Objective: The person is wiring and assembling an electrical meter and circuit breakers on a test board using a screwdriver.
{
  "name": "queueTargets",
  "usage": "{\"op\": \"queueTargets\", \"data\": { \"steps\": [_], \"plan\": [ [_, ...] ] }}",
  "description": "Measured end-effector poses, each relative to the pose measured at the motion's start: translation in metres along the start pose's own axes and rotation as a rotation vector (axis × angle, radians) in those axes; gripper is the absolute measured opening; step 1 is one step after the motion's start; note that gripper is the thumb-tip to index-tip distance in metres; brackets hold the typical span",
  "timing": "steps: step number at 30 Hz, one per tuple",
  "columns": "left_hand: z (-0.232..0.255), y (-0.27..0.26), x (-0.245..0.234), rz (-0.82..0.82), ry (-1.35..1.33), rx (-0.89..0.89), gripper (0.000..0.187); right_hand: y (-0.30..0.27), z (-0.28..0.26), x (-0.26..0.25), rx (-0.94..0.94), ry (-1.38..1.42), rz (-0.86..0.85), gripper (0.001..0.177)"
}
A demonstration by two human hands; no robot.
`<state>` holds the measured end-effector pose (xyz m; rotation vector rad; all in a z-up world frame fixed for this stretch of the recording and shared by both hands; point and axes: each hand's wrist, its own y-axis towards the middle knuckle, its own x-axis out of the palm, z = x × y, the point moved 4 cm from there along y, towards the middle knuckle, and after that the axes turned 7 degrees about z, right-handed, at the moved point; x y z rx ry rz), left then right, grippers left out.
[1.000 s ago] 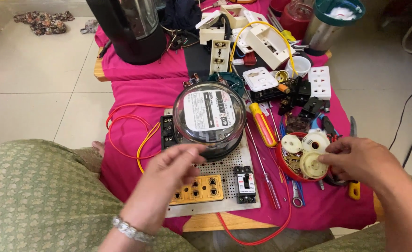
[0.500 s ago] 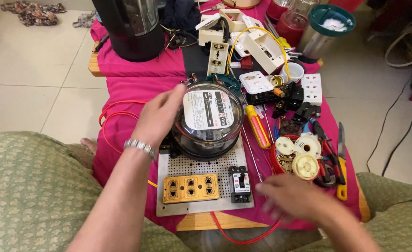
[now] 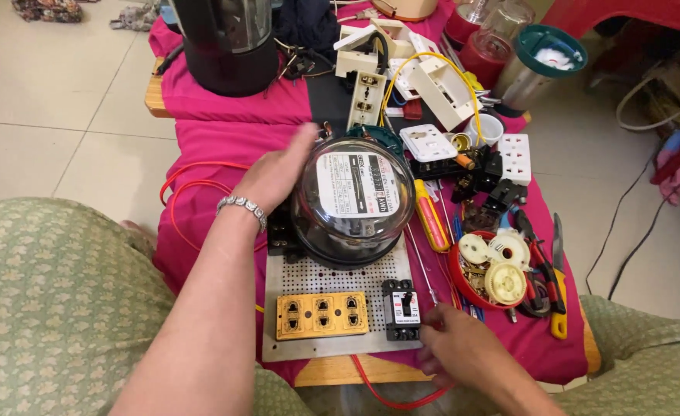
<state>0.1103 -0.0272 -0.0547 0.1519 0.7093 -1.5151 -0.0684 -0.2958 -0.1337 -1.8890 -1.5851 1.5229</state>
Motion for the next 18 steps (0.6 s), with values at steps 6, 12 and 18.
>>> {"op": "queueTargets", "data": {
  "steps": [6,12,18],
  "plan": [
    [-0.092,0.057,0.003,0.345,0.287,-0.122,0.045,-0.001,0.002,0.005,-0.017,-0.046,0.046,0.023],
    [-0.075,0.04,0.005,0.151,0.247,-0.211,0.086,-0.011,-0.013,0.005,-0.059,-0.25,0.071,0.021],
    [-0.072,0.036,0.003,0.103,0.121,-0.254,0.077,-0.002,-0.006,0.007,-0.019,-0.149,0.064,0.028]
  ]
}}
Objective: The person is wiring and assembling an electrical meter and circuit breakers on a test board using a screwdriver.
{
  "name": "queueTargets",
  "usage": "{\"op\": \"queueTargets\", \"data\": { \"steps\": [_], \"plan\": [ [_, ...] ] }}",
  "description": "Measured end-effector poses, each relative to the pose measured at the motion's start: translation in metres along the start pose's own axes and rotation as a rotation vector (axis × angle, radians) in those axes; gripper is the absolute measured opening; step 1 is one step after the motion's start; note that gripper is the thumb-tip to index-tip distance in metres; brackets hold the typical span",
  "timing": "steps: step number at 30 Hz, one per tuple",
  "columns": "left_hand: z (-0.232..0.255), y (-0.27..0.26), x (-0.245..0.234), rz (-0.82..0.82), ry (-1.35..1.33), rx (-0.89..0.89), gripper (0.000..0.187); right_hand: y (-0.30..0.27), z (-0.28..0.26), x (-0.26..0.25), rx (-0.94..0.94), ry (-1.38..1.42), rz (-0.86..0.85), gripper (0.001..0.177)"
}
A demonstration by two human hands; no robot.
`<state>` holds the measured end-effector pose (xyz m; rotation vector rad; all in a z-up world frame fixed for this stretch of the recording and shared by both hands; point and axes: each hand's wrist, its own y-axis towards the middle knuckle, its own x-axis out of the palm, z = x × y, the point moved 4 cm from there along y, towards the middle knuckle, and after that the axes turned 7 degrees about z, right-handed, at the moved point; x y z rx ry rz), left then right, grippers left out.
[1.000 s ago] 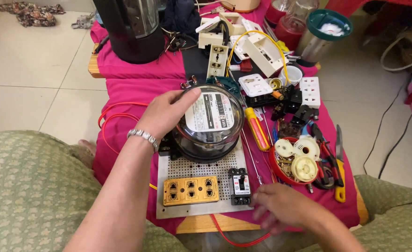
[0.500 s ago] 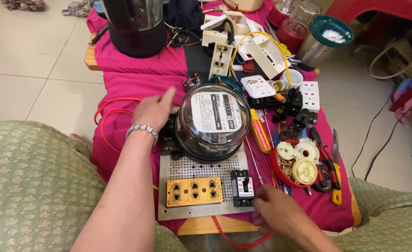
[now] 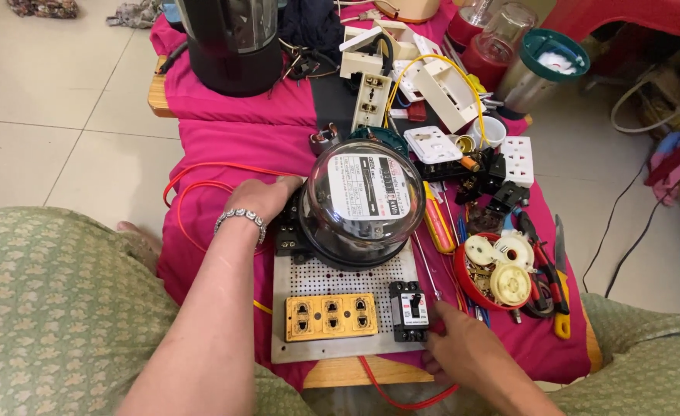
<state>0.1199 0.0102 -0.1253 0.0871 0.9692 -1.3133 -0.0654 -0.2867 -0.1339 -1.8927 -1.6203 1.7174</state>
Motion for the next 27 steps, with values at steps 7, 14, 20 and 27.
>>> {"op": "queueTargets", "data": {
  "steps": [7,14,20,27],
  "plan": [
    [0.012,-0.034,-0.005,-0.045,-0.32,-0.07,0.061,-0.002,0.008,0.0,0.001,0.096,0.029,0.048],
    [0.02,-0.048,0.007,-0.163,-0.849,0.015,0.032,-0.008,0.019,0.003,0.024,0.253,0.045,0.034],
    [0.019,-0.047,0.011,-0.087,-0.85,-0.002,0.047,-0.031,0.046,0.025,0.372,0.847,-0.222,0.041],
    [0.021,-0.056,0.011,-0.186,-0.93,-0.06,0.041,-0.086,-0.014,0.036,0.439,1.335,-0.438,0.044]
  ]
}}
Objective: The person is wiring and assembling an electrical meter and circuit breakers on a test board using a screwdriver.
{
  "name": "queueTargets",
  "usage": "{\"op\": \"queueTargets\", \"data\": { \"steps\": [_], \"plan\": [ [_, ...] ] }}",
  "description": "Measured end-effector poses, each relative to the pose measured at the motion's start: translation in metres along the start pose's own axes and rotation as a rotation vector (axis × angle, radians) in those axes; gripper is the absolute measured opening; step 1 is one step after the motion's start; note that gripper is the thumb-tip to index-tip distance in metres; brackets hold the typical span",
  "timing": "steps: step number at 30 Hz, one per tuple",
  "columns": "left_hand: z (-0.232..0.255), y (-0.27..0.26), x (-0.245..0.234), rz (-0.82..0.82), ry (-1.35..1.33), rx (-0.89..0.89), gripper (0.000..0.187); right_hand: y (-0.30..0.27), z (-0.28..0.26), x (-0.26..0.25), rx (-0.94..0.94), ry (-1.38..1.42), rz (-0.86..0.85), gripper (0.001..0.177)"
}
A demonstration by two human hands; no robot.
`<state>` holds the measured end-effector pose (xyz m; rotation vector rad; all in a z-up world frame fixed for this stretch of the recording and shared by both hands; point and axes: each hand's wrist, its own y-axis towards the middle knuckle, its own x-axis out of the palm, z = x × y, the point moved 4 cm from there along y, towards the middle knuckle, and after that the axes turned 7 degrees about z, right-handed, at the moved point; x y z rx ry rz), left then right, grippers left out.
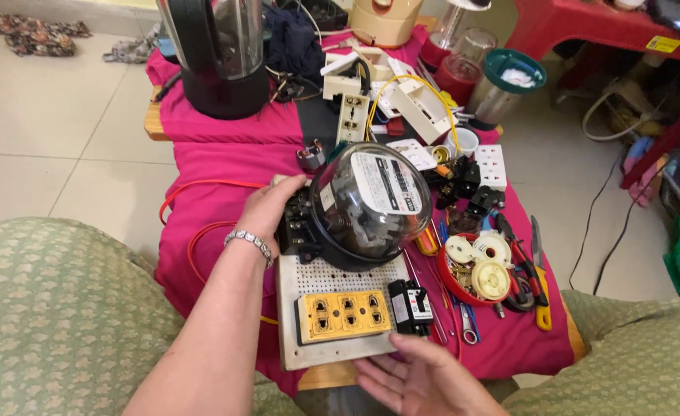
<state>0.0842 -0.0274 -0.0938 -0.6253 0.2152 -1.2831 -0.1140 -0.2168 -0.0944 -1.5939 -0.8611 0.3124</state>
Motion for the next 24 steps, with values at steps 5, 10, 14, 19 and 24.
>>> {"op": "queueTargets", "data": {
  "steps": [5,10,14,19,24],
  "plan": [
    [-0.011,0.003,-0.004,-0.025,-0.057,0.045,0.03,0.031,0.004,-0.012,-0.064,-0.073,0.008,0.046],
    [-0.022,0.004,-0.01,-0.01,-0.09,0.071,0.036,0.065,0.008,-0.04,-0.202,-0.047,0.065,0.048],
    [-0.02,-0.017,-0.018,0.024,-0.078,0.047,0.033,0.064,0.007,-0.045,-0.283,-0.1,0.037,0.054],
    [-0.015,-0.027,-0.039,0.042,-0.216,0.082,0.027,0.038,0.005,-0.027,-0.338,-0.155,0.07,0.05],
    [-0.017,-0.025,-0.067,0.073,-0.343,0.066,0.027,0.035,0.009,-0.02,-0.404,-0.239,-0.003,0.049]
  ]
}}
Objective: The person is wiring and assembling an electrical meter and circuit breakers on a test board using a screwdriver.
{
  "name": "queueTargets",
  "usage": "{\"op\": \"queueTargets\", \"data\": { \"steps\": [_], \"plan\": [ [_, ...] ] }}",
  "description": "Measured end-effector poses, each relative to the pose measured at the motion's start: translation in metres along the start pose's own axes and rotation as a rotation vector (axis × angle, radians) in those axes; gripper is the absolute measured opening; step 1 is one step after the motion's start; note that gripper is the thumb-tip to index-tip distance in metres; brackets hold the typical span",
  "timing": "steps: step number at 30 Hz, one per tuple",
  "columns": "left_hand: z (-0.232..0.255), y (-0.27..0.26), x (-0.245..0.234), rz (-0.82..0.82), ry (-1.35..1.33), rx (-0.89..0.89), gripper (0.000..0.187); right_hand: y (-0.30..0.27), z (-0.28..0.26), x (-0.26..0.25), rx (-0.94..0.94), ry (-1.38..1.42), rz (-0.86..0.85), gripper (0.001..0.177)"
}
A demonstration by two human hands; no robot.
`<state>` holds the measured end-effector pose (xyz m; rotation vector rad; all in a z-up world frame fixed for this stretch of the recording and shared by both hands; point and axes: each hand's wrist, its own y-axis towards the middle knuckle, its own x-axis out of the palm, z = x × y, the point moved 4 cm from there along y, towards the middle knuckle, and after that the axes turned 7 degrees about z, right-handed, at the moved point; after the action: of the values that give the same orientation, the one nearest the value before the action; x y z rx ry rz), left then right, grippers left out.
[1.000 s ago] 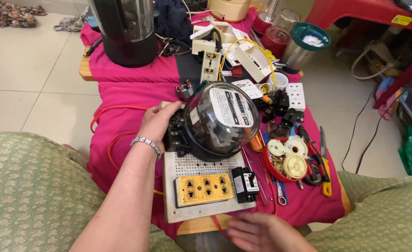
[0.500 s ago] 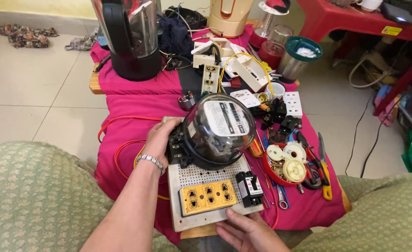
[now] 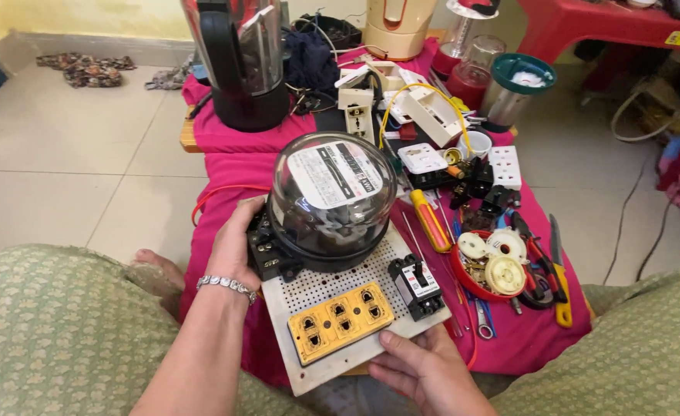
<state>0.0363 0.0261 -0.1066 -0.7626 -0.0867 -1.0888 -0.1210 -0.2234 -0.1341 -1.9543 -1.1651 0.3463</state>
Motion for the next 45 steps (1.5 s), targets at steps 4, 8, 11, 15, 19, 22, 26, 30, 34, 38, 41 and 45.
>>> {"op": "queueTargets", "data": {
  "steps": [4,8,11,15,19,22,26,30,34,38,41,45],
  "plan": [
    [0.008,-0.006,-0.01,0.035,-0.021,0.015,0.031,-0.017,-0.014,0.013,-0.036,-0.061,0.017,0.054],
    [0.009,0.005,-0.017,0.011,-0.185,0.013,0.031,-0.039,-0.047,0.035,-0.203,-0.161,-0.02,0.049],
    [0.005,0.013,-0.013,-0.043,-0.329,0.052,0.03,-0.019,-0.071,0.045,-0.345,-0.131,-0.086,0.052],
    [0.0,0.016,-0.005,-0.036,-0.497,0.108,0.031,0.028,-0.114,0.055,-0.619,-0.308,-0.122,0.064],
    [-0.017,0.037,0.001,-0.016,-0.445,0.136,0.049,0.062,-0.165,0.067,-0.64,-0.334,-0.222,0.065],
    [-0.029,0.039,0.005,0.031,-0.454,0.057,0.07,0.084,-0.181,0.073,-0.68,-0.407,-0.226,0.066],
    [-0.039,0.032,0.009,-0.001,-0.526,-0.032,0.063,0.089,-0.186,0.078,-0.703,-0.38,-0.218,0.066],
    [-0.042,0.04,0.012,-0.068,-0.597,-0.114,0.055,0.086,-0.191,0.08,-0.712,-0.297,-0.242,0.063],
    [-0.023,0.017,0.024,-0.062,-0.745,-0.141,0.057,0.084,-0.195,0.083,-0.735,-0.249,-0.262,0.061],
    [-0.035,0.022,0.02,0.037,-0.791,-0.154,0.069,0.079,-0.189,0.091,-0.685,-0.239,-0.298,0.06],
    [-0.041,0.027,0.017,0.084,-0.817,-0.151,0.059,0.079,-0.19,0.098,-0.683,-0.251,-0.311,0.06],
    [-0.044,0.029,0.011,0.142,-0.847,-0.134,0.044,0.088,-0.188,0.103,-0.653,-0.269,-0.311,0.06]
  ]
}}
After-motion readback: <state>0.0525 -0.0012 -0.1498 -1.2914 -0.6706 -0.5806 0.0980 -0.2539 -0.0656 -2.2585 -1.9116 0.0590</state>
